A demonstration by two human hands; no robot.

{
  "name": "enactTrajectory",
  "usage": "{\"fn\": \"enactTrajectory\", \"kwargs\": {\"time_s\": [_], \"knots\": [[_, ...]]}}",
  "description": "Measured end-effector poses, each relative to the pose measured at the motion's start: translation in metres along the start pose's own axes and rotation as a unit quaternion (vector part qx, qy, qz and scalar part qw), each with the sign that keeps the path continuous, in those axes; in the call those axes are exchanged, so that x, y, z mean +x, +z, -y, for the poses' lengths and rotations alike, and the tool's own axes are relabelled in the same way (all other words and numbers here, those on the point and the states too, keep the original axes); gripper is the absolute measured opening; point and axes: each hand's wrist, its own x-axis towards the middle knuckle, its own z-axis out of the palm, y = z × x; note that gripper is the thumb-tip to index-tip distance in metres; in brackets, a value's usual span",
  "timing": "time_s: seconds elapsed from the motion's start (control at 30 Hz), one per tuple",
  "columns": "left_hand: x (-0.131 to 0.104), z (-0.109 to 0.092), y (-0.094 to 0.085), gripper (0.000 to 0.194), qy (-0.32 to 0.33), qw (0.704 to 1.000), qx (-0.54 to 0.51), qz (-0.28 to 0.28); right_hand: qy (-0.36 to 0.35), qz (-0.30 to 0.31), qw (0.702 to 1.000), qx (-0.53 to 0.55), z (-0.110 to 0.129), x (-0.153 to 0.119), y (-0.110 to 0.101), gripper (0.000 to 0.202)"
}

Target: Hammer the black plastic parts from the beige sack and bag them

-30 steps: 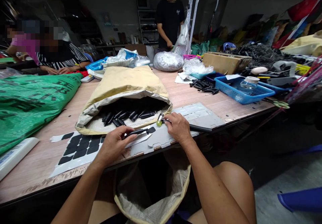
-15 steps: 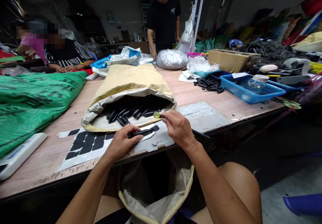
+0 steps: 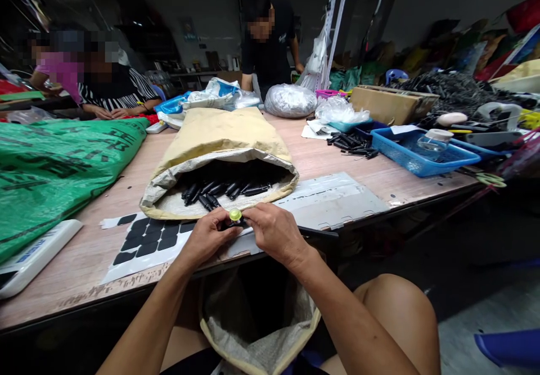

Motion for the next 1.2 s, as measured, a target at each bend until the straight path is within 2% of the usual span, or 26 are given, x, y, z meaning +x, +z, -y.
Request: {"fn": "enactTrajectory", "kwargs": {"time_s": [0.17,0.37,0.57,0.67,0.83,1.07,1.2], "knots": [[0.000,0.005,0.002,0.018,-0.005,1.000,-0.012,-0.002,0.011,-0.058,0.998,0.036,-0.005,-0.001,-0.007,0.023],[0.000,0.005,0.003,0.020,-0.014,1.000,-0.002,-0.006,0.026,-0.033,0.999,0.030,-0.012,-0.005,-0.006,0.023],[-0.001,0.002,0.001,0.021,-0.020,1.000,0.013,-0.002,0.053,-0.093,0.994,0.036,-0.035,0.001,-0.019,0.022],[-0.001,0.001,0.000,0.023,-0.023,1.000,0.014,0.000,0.077,-0.081,0.994,-0.020,-0.057,0.002,-0.021,0.020],[-0.002,-0.001,0.000,0.023,-0.022,1.000,0.020,-0.001,0.100,-0.049,0.989,-0.101,-0.088,-0.005,-0.013,0.020],[0.001,-0.001,0.000,0.022,-0.007,0.999,0.048,0.003,0.094,-0.046,0.987,-0.126,-0.092,-0.011,-0.007,0.020],[-0.010,-0.016,-0.002,0.018,0.034,0.998,0.048,0.012,0.099,-0.042,0.986,-0.130,-0.092,-0.010,-0.008,0.019]]}}
